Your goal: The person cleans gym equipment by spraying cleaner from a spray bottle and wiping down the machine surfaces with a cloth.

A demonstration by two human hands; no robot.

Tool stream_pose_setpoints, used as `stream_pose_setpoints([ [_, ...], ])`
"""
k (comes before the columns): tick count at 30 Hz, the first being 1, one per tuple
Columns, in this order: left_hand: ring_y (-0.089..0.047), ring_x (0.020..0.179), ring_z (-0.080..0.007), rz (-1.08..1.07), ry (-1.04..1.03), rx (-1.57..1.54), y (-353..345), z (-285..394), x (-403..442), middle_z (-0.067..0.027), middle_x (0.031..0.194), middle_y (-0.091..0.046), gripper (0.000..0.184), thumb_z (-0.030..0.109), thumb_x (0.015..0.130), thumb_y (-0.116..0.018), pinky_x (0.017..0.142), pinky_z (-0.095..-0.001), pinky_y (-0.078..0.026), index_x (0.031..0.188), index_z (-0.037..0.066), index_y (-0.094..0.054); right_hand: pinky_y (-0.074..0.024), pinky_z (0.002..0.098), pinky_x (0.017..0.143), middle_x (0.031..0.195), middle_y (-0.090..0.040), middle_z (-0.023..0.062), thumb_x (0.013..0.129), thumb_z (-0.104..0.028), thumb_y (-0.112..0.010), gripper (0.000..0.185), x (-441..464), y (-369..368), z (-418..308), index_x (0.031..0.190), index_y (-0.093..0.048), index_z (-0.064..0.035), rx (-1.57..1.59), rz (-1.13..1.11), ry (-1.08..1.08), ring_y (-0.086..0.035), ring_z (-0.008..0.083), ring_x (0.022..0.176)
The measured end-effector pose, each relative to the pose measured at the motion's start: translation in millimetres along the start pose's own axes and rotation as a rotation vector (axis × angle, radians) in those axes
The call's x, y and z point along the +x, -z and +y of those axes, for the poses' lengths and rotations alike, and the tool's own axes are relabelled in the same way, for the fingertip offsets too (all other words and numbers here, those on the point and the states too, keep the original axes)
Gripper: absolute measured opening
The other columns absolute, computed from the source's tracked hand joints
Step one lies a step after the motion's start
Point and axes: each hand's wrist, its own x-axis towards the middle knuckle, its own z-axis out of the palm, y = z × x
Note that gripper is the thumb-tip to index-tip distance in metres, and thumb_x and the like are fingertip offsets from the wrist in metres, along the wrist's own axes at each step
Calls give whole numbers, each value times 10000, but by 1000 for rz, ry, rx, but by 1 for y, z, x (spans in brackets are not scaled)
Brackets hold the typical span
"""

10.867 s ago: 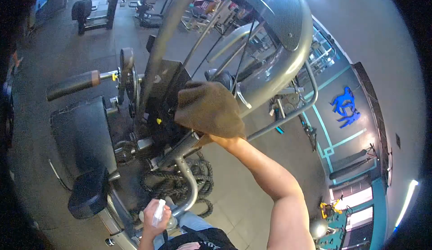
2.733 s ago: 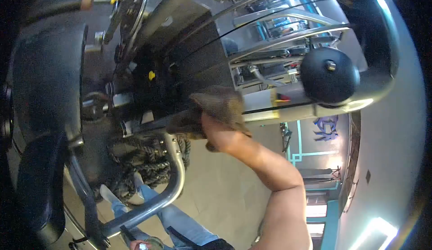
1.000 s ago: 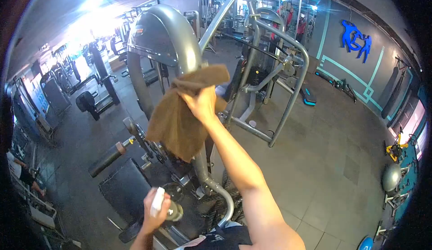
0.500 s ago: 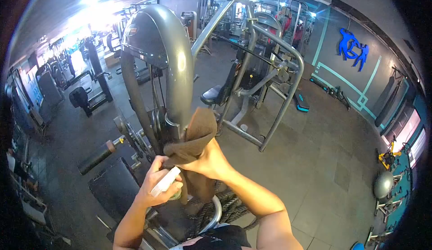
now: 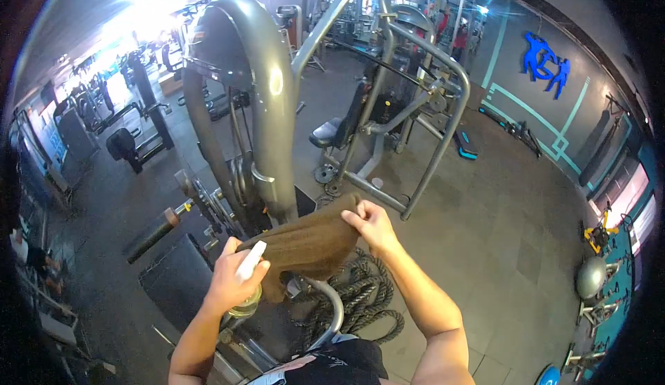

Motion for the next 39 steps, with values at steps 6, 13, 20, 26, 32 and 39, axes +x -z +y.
stream_pose_setpoints([
  [6, -594, 971, -356, -97, -35, -72, -24, 6, -12, -203, 1017, -587, 283, 288, 859, -710, 852, -422, -491, 943, 20, -684, -514, 296, 677, 960, -605, 45, 890, -367, -736, 661, -57, -82, 40, 1358, -367, -82, 624, -374, -318, -593, 143, 821],
  [13, -474, 1298, -369, -324, -280, -466, -12, 0, -49, -224, 1205, -585, 214, 187, 874, -720, 1054, -419, -387, 1021, 34, -692, -464, 312, 948, 1176, -637, 59, 921, -63, -612, 356, -51, -83, 9, 1267, -569, 7, 458, -539, -29, -584, 143, 1033],
  [20, -442, 1280, -302, -252, -190, -553, 20, -9, -21, -133, 1039, -653, 127, 129, 868, -677, 1051, -402, -328, 945, 28, -666, -360, 350, 1082, 1250, -597, 81, 817, -143, -572, 517, -32, -56, -94, 1320, -541, -26, 198, -937, 288, -506, 189, 1201],
  [26, -610, 839, -144, -74, -276, -666, 51, 34, 92, -69, 948, -649, 259, 118, 917, -658, 750, -296, -502, 1138, -10, -616, -396, 392, 1031, 1199, -566, 111, 855, -389, -666, 542, 23, -20, -219, 1232, -546, -17, -229, -306, 1122, -527, 234, 1179],
  [32, -606, 999, -129, 218, -276, -788, 118, 61, 234, -52, 1100, -665, 473, 260, 945, -660, 852, -283, -481, 1320, -6, -546, -370, 523, 1073, 1449, -404, 290, 915, -157, -575, 448, 136, -70, -253, 1344, -535, -31, -746, 506, 1475, -399, 484, 1322],
  [39, -614, 774, -254, 582, -343, -341, 105, -4, 131, -132, 865, -633, 145, 100, 881, -676, 708, -364, -481, 920, -31, -631, -393, 686, 968, 1525, -261, 290, 765, -494, -710, 911, 160, -140, -212, 1500, -355, -89, -964, 710, 1197, -278, 586, 1345],
])
